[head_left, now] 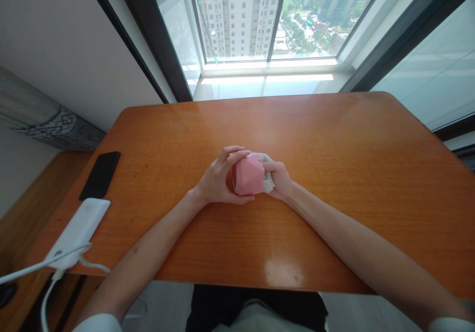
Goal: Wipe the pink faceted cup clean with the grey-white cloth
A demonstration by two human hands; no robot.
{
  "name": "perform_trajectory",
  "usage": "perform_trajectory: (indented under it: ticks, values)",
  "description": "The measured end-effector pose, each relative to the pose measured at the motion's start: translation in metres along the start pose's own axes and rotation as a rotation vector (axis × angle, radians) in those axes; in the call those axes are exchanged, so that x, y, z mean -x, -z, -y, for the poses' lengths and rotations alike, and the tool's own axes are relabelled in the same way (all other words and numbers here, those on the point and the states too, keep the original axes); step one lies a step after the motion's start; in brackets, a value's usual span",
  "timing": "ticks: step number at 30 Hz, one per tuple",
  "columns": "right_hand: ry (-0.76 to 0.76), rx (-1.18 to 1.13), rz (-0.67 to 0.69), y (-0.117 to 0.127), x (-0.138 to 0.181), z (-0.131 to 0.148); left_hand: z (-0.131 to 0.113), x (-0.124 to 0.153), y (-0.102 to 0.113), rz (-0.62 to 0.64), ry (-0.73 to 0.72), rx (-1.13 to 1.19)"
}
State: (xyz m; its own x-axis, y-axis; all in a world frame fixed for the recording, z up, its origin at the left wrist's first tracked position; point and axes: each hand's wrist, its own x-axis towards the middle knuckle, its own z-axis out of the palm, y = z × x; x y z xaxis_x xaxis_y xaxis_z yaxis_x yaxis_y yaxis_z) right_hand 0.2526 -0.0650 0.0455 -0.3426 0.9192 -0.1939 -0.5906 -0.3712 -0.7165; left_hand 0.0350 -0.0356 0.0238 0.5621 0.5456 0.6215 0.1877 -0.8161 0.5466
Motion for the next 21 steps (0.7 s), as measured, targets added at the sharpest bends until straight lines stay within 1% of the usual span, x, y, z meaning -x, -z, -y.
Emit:
perform_trajectory:
  ticks: [2,4,6,11,13,15,18,20,21]
  values:
    - [0.021,0.025,0.012,-0.0011,-0.0001,-0.0014,-0.0022,-0.0011,-0.0002,0.011,0.104,0.072]
    - [0.034,0.031,0.012,-0.0007,-0.0006,-0.002,-0.0016,-0.0012,0.0,0.039,0.142,0.109]
    - [0.038,0.016,0.001,0.0006,-0.0014,-0.0012,0.0011,-0.0006,0.0004,0.051,0.105,0.11]
    - [-0.005,-0.051,-0.069,0.0016,-0.0015,0.003,0.0044,0.0008,0.0011,0.064,-0.101,0.002]
    - [-0.004,-0.035,-0.069,0.0001,-0.0003,0.0035,0.0022,0.0004,0.0011,0.03,-0.112,-0.022]
    - [0.018,-0.003,-0.035,-0.0016,0.0011,0.0029,-0.0003,-0.0004,0.0008,-0.014,-0.062,-0.003]
    - [0.011,0.05,0.029,-0.0019,0.0018,0.001,-0.001,-0.0012,0.0003,-0.056,0.085,0.076]
    - [0.01,0.063,0.029,-0.0001,0.0009,0.0,0.0011,-0.0012,0.0001,-0.035,0.139,0.109]
    - [0.019,0.055,0.019,0.001,0.0001,-0.0002,0.0027,-0.0011,0.0001,-0.013,0.138,0.116]
